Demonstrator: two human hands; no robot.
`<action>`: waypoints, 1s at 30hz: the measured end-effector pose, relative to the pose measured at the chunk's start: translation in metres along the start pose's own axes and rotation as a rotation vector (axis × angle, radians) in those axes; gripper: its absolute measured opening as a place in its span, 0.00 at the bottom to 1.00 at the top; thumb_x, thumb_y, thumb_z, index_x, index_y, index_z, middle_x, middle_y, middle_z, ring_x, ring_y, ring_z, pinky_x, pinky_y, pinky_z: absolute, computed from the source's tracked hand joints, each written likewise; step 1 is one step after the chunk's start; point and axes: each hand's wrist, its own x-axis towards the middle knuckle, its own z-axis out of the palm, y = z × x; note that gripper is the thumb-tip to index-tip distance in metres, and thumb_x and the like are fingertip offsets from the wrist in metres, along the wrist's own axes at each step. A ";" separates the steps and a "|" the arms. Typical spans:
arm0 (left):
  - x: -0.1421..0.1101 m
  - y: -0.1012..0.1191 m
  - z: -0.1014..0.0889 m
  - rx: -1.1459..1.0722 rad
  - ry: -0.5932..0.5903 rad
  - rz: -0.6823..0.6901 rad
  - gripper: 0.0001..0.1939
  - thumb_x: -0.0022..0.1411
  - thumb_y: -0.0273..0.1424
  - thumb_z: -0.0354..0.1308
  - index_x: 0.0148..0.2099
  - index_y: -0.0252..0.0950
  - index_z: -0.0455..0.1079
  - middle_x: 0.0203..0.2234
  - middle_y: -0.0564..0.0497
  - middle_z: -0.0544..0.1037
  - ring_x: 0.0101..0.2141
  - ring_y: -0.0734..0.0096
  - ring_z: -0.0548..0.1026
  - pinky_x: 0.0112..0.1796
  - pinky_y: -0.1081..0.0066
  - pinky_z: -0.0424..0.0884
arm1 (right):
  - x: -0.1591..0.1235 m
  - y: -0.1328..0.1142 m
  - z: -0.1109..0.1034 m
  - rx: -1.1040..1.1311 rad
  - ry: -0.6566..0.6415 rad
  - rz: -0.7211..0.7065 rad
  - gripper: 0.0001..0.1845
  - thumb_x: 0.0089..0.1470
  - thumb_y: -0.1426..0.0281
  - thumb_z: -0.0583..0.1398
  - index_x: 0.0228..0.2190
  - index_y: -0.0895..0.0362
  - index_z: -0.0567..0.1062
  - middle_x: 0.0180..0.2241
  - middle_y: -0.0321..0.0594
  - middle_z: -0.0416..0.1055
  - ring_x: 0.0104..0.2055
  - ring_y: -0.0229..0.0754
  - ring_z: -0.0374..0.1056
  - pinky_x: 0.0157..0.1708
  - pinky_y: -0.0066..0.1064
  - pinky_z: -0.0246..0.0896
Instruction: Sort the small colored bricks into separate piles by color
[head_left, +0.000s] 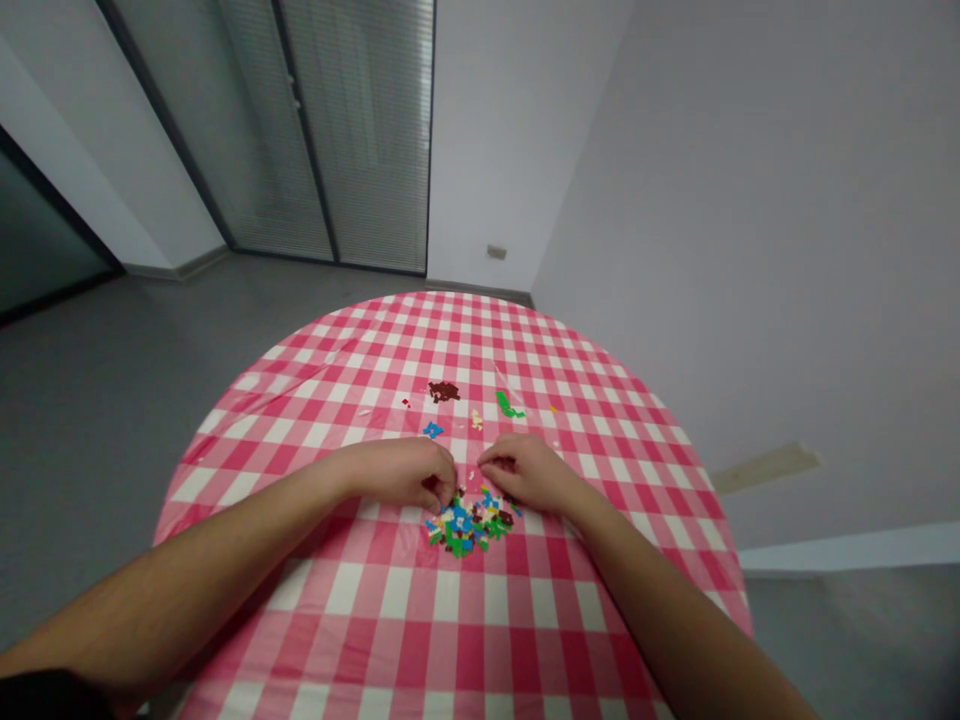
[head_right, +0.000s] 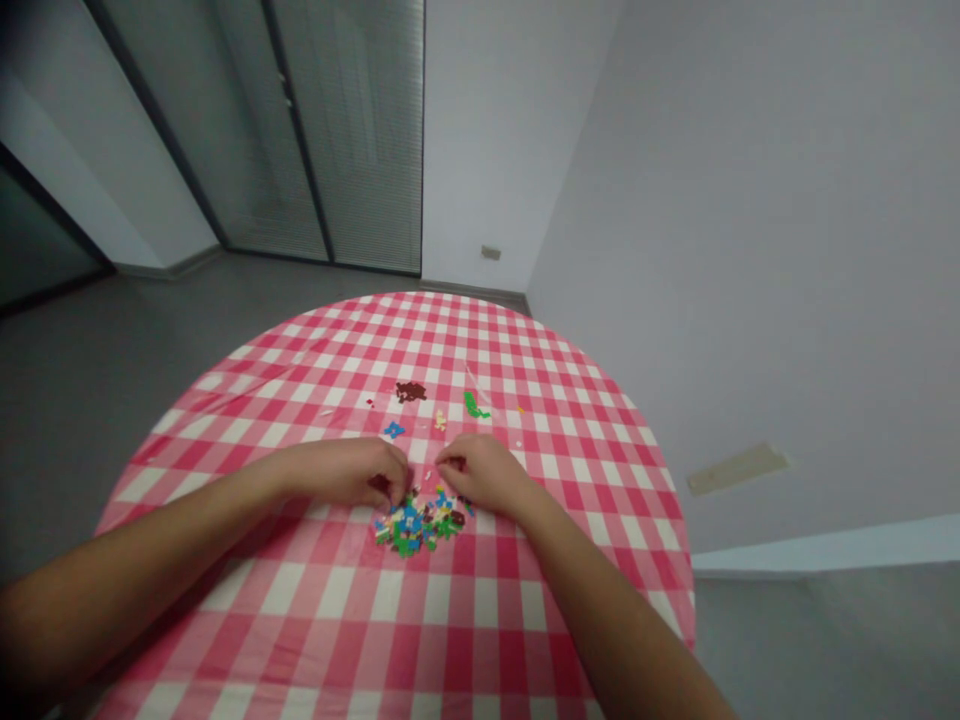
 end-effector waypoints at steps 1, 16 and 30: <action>-0.001 0.000 -0.002 0.004 0.011 -0.024 0.06 0.56 0.20 0.60 0.32 0.36 0.74 0.29 0.52 0.78 0.29 0.72 0.73 0.33 0.74 0.65 | -0.001 -0.002 -0.003 0.057 -0.050 -0.011 0.10 0.55 0.74 0.59 0.34 0.57 0.82 0.32 0.40 0.79 0.32 0.39 0.72 0.34 0.28 0.63; -0.023 -0.025 -0.035 0.289 0.303 -0.309 0.07 0.52 0.23 0.54 0.29 0.35 0.73 0.26 0.52 0.77 0.26 0.73 0.71 0.29 0.75 0.60 | -0.005 -0.037 0.009 0.024 -0.161 -0.099 0.08 0.55 0.69 0.64 0.38 0.56 0.82 0.35 0.41 0.78 0.36 0.40 0.71 0.35 0.28 0.60; -0.023 -0.034 -0.034 0.287 0.304 -0.328 0.11 0.49 0.19 0.54 0.32 0.36 0.75 0.28 0.52 0.79 0.28 0.70 0.73 0.30 0.74 0.62 | -0.006 -0.045 0.008 0.008 -0.196 -0.151 0.08 0.55 0.74 0.61 0.35 0.58 0.81 0.34 0.41 0.77 0.35 0.39 0.70 0.35 0.27 0.60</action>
